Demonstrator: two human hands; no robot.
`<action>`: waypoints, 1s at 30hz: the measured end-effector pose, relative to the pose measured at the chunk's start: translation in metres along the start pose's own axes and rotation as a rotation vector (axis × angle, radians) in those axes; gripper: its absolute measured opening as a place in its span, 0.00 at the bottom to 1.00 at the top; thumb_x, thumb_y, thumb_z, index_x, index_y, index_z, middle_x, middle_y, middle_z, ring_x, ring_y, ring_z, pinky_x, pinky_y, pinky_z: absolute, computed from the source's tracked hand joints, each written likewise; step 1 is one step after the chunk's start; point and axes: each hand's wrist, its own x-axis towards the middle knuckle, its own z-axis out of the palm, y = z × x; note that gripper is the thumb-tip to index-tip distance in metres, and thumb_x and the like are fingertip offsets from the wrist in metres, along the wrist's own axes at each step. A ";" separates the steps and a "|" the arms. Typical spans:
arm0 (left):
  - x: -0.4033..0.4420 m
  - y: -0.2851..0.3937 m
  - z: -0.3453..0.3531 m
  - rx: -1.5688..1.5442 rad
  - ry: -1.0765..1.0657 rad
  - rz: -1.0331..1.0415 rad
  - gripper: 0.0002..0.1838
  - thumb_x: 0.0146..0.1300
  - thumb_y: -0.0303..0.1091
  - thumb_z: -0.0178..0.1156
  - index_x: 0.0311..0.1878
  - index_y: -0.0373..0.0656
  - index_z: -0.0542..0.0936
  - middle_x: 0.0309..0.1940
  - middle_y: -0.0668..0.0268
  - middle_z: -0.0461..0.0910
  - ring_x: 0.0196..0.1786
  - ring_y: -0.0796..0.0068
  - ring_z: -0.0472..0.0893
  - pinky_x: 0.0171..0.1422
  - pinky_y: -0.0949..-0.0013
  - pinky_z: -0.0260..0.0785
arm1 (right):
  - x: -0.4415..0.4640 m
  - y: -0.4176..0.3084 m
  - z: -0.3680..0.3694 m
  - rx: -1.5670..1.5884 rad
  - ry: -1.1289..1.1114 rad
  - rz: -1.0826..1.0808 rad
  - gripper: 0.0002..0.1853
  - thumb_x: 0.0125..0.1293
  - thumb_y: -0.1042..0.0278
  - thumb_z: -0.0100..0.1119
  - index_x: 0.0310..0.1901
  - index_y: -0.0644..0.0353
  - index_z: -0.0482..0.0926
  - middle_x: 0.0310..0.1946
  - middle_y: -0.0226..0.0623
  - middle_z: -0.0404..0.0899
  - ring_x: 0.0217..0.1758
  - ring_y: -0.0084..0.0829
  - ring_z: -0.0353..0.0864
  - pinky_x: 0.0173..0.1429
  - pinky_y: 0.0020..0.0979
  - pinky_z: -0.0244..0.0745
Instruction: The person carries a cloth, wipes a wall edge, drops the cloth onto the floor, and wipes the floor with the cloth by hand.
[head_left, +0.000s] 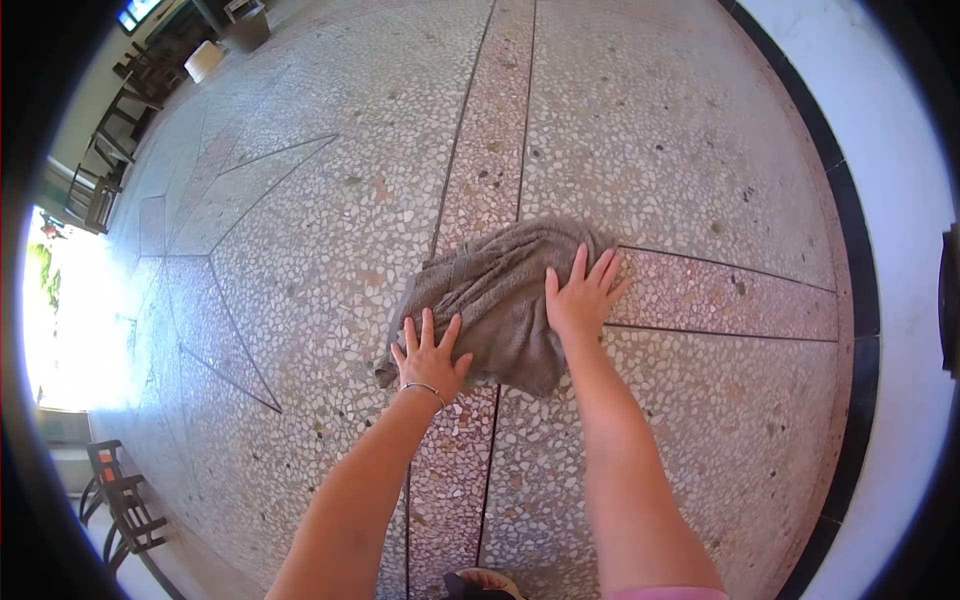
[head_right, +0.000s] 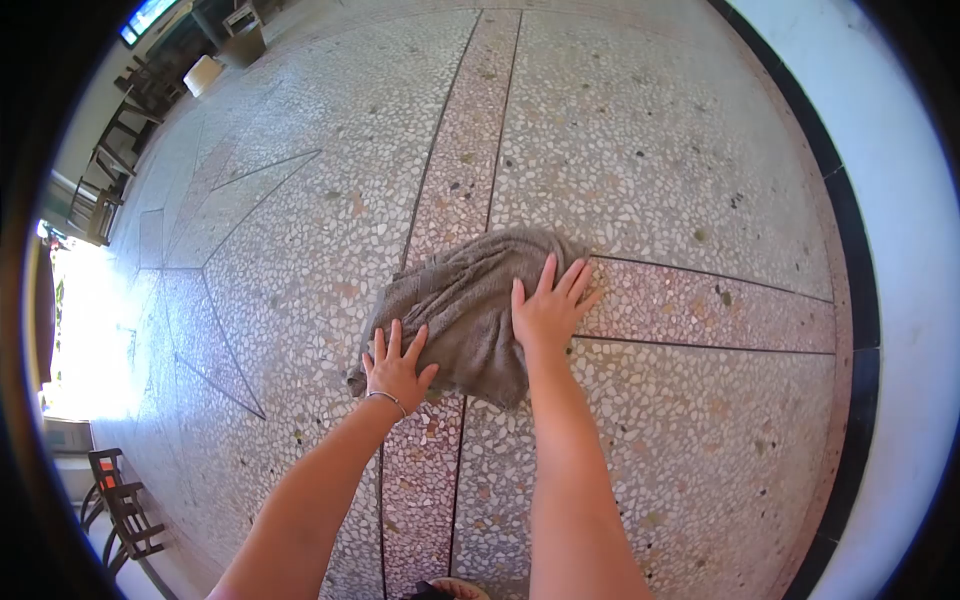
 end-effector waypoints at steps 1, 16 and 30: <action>-0.003 -0.001 0.003 -0.021 0.024 0.024 0.37 0.70 0.58 0.53 0.80 0.64 0.55 0.81 0.53 0.44 0.81 0.40 0.43 0.78 0.30 0.41 | -0.010 0.009 0.009 0.012 0.041 -0.027 0.40 0.71 0.38 0.47 0.76 0.55 0.57 0.77 0.61 0.49 0.82 0.58 0.42 0.79 0.64 0.38; -0.187 -0.062 0.114 -0.126 0.197 0.197 0.45 0.58 0.67 0.60 0.75 0.55 0.66 0.79 0.53 0.53 0.81 0.42 0.47 0.76 0.28 0.40 | -0.215 -0.017 -0.013 0.006 -0.110 -0.201 0.41 0.68 0.50 0.55 0.74 0.71 0.56 0.77 0.66 0.45 0.82 0.60 0.38 0.82 0.59 0.34; -0.335 -0.332 0.125 -0.081 -0.068 -0.219 0.60 0.54 0.81 0.53 0.79 0.46 0.54 0.80 0.45 0.43 0.81 0.40 0.45 0.77 0.33 0.44 | -0.416 -0.233 -0.016 0.036 -0.457 -1.058 0.48 0.66 0.31 0.50 0.75 0.65 0.59 0.77 0.68 0.40 0.82 0.63 0.33 0.80 0.61 0.25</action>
